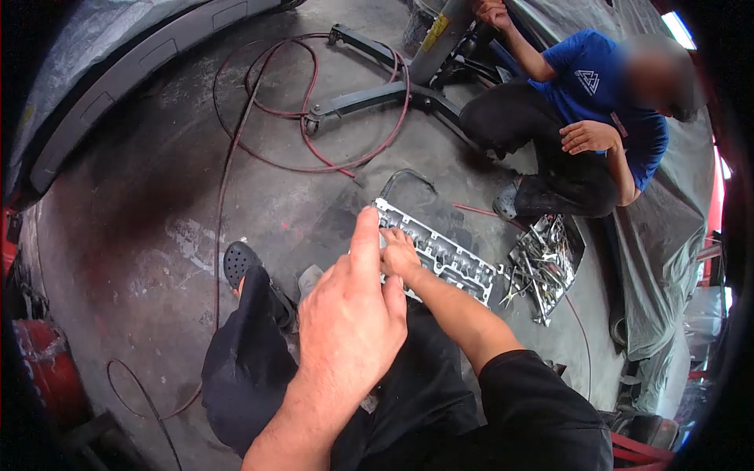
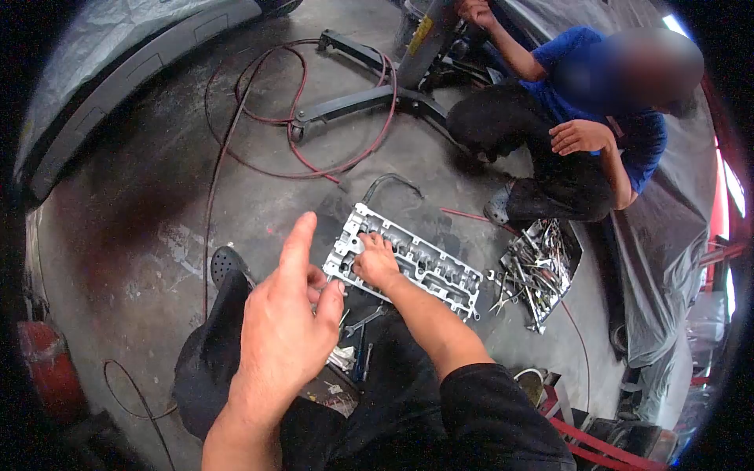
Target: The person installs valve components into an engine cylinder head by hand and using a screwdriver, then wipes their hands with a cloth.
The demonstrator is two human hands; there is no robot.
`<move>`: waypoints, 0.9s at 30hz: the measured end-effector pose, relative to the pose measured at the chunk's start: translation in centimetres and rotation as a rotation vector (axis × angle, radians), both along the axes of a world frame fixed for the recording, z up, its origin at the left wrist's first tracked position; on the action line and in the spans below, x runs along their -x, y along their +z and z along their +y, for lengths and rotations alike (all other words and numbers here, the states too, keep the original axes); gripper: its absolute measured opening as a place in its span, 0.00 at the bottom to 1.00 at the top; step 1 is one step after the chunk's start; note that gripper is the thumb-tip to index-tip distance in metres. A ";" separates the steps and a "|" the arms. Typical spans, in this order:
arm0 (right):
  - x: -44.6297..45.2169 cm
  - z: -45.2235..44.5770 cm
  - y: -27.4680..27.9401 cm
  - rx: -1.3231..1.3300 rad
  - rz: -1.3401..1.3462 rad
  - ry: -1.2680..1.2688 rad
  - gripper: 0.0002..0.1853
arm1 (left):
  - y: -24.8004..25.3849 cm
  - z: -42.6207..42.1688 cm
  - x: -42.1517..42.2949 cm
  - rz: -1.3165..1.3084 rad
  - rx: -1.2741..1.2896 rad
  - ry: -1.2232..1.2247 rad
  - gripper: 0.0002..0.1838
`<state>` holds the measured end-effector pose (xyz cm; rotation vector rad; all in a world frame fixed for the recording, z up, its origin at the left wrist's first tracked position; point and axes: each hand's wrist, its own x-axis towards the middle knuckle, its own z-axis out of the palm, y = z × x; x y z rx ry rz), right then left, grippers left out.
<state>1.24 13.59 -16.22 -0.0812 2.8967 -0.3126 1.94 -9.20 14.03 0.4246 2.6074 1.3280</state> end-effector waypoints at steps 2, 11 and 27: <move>0.0 0.3 -0.6 0.063 -0.001 -0.043 0.10 | 0.0 0.1 -0.1 0.014 -0.006 -0.017 0.41; -0.7 -0.5 -0.1 0.010 0.007 -0.054 0.11 | 0.0 1.0 -0.4 0.010 0.010 -0.075 0.41; -0.4 -1.1 -0.6 0.021 -0.056 -0.149 0.13 | 0.0 1.0 -0.7 0.058 -0.019 -0.043 0.39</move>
